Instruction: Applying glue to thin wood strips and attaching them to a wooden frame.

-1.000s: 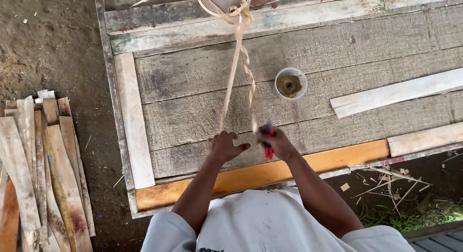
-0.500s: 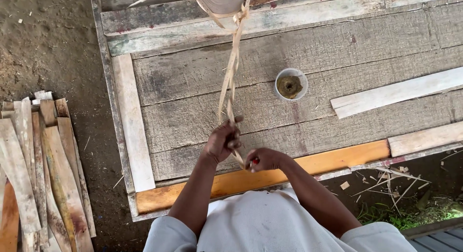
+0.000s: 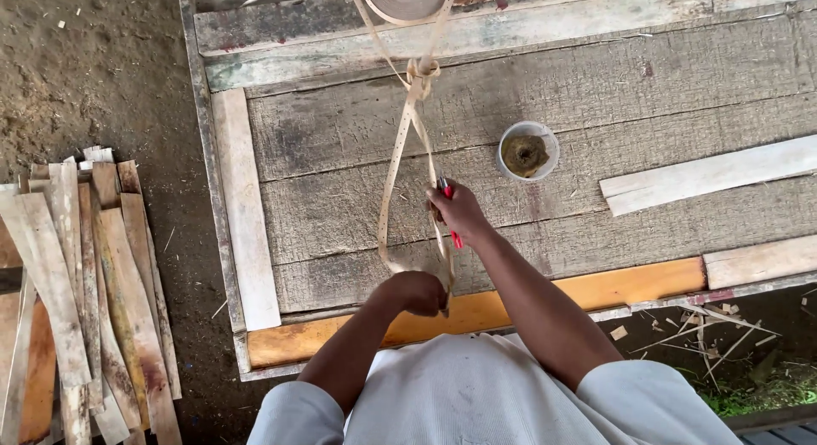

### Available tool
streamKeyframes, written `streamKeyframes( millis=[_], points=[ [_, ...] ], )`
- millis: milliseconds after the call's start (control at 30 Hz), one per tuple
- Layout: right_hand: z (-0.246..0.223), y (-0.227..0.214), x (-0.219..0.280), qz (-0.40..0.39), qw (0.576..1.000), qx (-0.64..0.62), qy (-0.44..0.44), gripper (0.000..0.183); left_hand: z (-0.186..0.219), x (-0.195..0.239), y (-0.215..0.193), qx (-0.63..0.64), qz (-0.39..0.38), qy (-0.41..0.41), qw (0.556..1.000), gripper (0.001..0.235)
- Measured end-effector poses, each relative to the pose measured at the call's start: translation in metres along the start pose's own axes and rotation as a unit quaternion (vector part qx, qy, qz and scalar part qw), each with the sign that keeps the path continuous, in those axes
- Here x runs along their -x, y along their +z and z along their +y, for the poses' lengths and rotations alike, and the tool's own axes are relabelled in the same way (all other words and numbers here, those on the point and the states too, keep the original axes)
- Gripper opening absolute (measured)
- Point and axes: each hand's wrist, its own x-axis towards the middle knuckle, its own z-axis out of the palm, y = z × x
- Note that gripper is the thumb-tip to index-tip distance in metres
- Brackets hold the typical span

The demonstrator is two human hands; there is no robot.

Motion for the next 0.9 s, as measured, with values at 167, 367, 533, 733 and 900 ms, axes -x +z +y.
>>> streamKeyframes(
  millis=[167, 367, 533, 733, 900],
  points=[
    [0.04, -0.021, 0.035, -0.081, 0.993, 0.084, 0.026, 0.02, -0.052, -0.009, -0.033, 0.188, 0.153, -0.026, 0.97, 0.04],
    [0.087, -0.038, 0.073, -0.273, 0.953, 0.13, -0.029, 0.027, -0.035, 0.003, -0.072, 0.79, 0.267, 0.041, 0.551, 0.06],
    [0.079, -0.044, 0.09, -0.249, 0.953, 0.171, -0.039, 0.028, -0.016, -0.017, -0.062, 0.767, 0.28, 0.105, 0.568, 0.051],
    [0.101, -0.053, 0.068, -0.126, 0.989, 0.051, -0.061, 0.041, -0.01, 0.013, -0.054, 0.706, 0.259, 0.1, 0.651, 0.025],
    [0.084, -0.05, 0.047, 0.022, 0.956, -0.287, -0.059, 0.044, -0.038, -0.009, -0.022, 0.632, 0.165, 0.033, 0.757, 0.047]
  ],
)
